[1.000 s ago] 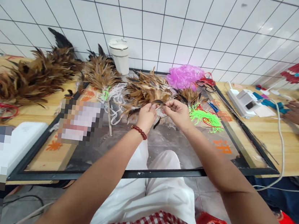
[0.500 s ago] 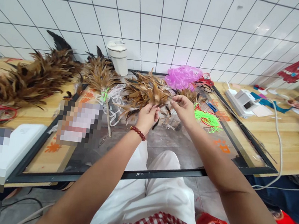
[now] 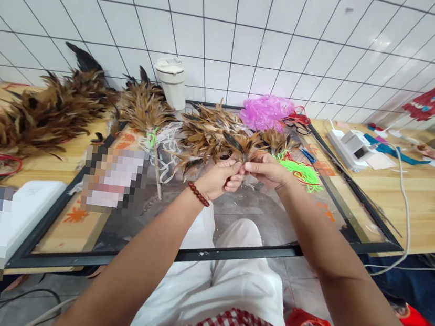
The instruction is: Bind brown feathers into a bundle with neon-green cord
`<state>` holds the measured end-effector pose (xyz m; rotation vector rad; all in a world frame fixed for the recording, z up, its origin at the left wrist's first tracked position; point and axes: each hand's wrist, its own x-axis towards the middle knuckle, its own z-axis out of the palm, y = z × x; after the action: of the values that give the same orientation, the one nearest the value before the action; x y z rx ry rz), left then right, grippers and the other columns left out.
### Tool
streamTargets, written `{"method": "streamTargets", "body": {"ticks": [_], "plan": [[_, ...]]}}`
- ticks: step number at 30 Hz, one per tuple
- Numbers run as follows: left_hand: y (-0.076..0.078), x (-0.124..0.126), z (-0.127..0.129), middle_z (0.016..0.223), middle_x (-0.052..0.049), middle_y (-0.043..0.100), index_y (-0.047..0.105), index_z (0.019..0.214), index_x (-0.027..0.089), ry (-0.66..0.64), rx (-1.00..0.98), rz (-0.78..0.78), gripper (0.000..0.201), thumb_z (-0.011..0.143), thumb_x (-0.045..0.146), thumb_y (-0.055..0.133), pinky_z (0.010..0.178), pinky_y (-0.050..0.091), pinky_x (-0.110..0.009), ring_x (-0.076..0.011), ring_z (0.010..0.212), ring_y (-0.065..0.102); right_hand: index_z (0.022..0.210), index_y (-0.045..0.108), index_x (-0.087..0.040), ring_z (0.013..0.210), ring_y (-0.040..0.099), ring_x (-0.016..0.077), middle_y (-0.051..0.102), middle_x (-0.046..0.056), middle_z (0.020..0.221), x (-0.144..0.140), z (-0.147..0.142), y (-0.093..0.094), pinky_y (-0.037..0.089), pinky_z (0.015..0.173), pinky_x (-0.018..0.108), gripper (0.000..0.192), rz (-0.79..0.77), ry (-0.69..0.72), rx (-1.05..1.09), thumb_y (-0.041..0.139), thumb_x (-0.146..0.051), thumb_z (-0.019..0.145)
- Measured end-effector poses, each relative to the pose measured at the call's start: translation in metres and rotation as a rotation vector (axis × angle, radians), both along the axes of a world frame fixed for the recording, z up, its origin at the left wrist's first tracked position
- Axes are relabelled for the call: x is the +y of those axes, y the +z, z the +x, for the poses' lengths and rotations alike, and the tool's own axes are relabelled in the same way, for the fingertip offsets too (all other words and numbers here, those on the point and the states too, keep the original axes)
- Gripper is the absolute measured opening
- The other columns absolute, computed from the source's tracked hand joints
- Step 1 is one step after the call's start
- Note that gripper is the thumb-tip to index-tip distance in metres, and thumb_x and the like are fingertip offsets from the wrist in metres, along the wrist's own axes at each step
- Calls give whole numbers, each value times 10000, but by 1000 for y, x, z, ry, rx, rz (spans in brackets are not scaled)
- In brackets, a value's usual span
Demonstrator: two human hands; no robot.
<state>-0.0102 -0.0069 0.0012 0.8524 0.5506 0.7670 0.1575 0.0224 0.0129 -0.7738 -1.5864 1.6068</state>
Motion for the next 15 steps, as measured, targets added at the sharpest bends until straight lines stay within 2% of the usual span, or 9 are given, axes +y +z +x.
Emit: {"method": "streamTargets", "body": {"ticks": [3,5,10,12,15], "plan": [[-2,0,0,519,65,337,510,680,138,-91,-5,-25,280,782,331,684,377,189,-134,-18,388,309,601,620,-148,551,569,120,637,8,581,0,0,1,468,567,264,399,3,-23,16,846,-470,537],[-2,0,1,526,60,361,523,689,134,-101,-7,-20,274,782,336,685,378,214,-135,-21,393,340,609,620,-145,527,571,118,639,9,569,0,-2,2,467,547,258,400,-17,-43,7,832,-480,556],[1,1,4,702,-36,600,600,848,124,111,114,4,285,836,409,610,520,464,-209,-98,565,592,625,632,-139,448,499,76,608,-9,531,5,-6,0,385,453,214,379,-34,-234,20,823,-462,573],[1,1,6,741,-55,632,594,843,127,167,172,13,275,852,402,589,558,493,-231,-111,595,619,592,617,-140,435,468,64,590,-16,514,7,-7,-2,346,429,207,380,-19,-314,35,838,-445,546],[-6,1,10,626,-13,577,571,721,134,222,260,136,232,835,330,621,499,445,-202,-87,513,564,554,590,-146,414,420,56,553,-28,482,8,-10,-4,331,416,213,400,1,-360,30,841,-457,528]]}}
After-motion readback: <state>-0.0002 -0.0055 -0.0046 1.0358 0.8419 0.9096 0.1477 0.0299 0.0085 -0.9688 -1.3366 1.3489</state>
